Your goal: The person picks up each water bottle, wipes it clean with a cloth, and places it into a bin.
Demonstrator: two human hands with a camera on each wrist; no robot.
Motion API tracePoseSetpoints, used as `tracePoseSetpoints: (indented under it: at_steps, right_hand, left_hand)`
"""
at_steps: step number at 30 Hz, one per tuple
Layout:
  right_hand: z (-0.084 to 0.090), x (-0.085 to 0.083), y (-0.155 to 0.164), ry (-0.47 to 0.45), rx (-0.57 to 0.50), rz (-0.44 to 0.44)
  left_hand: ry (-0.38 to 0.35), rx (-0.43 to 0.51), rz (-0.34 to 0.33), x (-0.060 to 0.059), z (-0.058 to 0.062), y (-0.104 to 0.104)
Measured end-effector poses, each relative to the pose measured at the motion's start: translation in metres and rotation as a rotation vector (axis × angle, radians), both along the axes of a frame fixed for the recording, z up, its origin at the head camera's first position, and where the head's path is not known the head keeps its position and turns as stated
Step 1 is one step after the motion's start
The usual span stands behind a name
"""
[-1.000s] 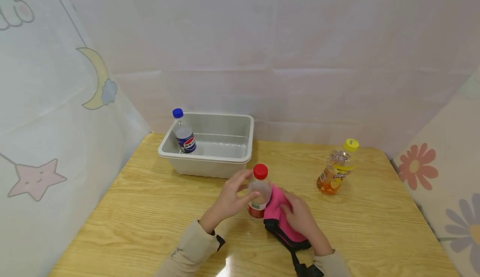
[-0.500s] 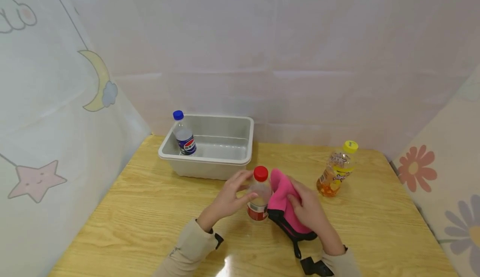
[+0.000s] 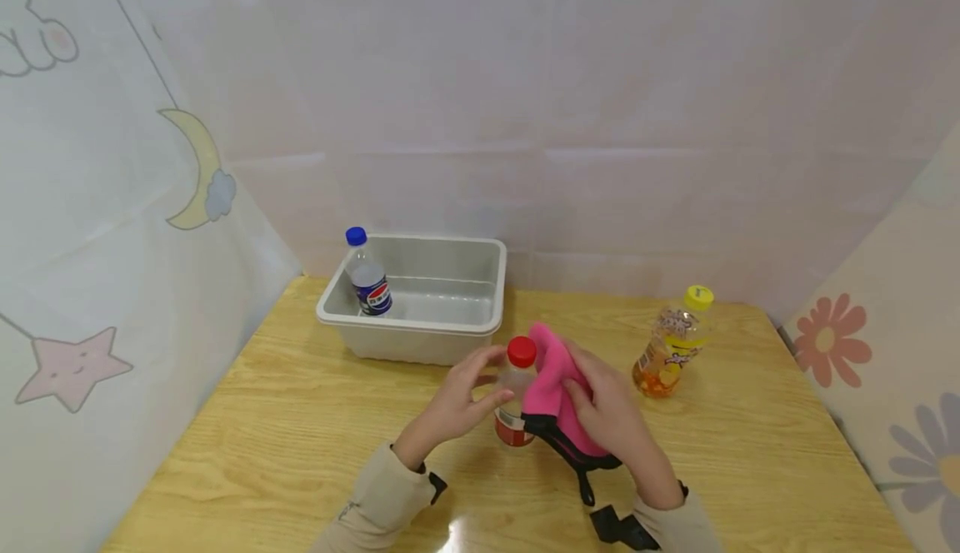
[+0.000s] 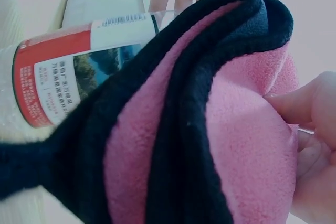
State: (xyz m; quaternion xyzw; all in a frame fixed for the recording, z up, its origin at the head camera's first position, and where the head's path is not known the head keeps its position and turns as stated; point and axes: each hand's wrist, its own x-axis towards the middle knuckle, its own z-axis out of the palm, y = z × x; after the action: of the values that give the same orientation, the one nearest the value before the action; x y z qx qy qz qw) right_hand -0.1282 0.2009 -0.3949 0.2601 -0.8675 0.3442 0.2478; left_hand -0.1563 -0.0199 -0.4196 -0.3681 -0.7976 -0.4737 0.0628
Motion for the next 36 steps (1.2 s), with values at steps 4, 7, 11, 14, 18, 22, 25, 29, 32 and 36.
tracePoseSetpoints:
  at_steps: [4, 7, 11, 14, 18, 22, 25, 29, 32, 36]
  right_hand:
    - [0.003, 0.000, -0.003, 0.014, 0.041, 0.012]
    - [0.004, 0.000, -0.004, 0.009, 0.085, 0.037]
    - [0.006, 0.000, -0.006, 0.018, 0.145, 0.051]
    - [0.006, 0.000, -0.007, 0.015, 0.168, 0.049]
    - [0.004, 0.001, -0.007, -0.011, 0.170, 0.047]
    - [0.000, 0.001, -0.007, -0.046, 0.152, 0.044]
    - [-0.007, 0.000, -0.006, -0.113, 0.130, 0.046]
    - [-0.025, -0.002, -0.002, -0.180, 0.093, 0.065]
    - [-0.041, -0.005, 0.000, -0.183, 0.079, 0.080]
    - [-0.059, -0.004, 0.000, -0.223, 0.078, 0.065]
  left_hand:
    - [0.024, 0.000, 0.002, -0.001, -0.001, 0.000]
    - [0.035, 0.006, -0.001, -0.001, -0.001, 0.000]
    - [0.041, 0.004, 0.002, 0.000, 0.000, 0.000]
    - [0.037, 0.004, 0.003, 0.001, 0.000, 0.000]
    - [0.038, 0.011, 0.002, 0.001, 0.001, 0.000]
    - [0.029, 0.017, 0.000, 0.000, 0.000, 0.000]
    - [0.016, 0.022, -0.003, 0.000, -0.001, -0.001]
    - [-0.002, 0.034, -0.011, 0.000, -0.001, 0.000]
    - [-0.019, 0.044, -0.014, 0.000, -0.001, 0.000]
    - [-0.048, 0.062, -0.021, 0.001, -0.001, 0.000]
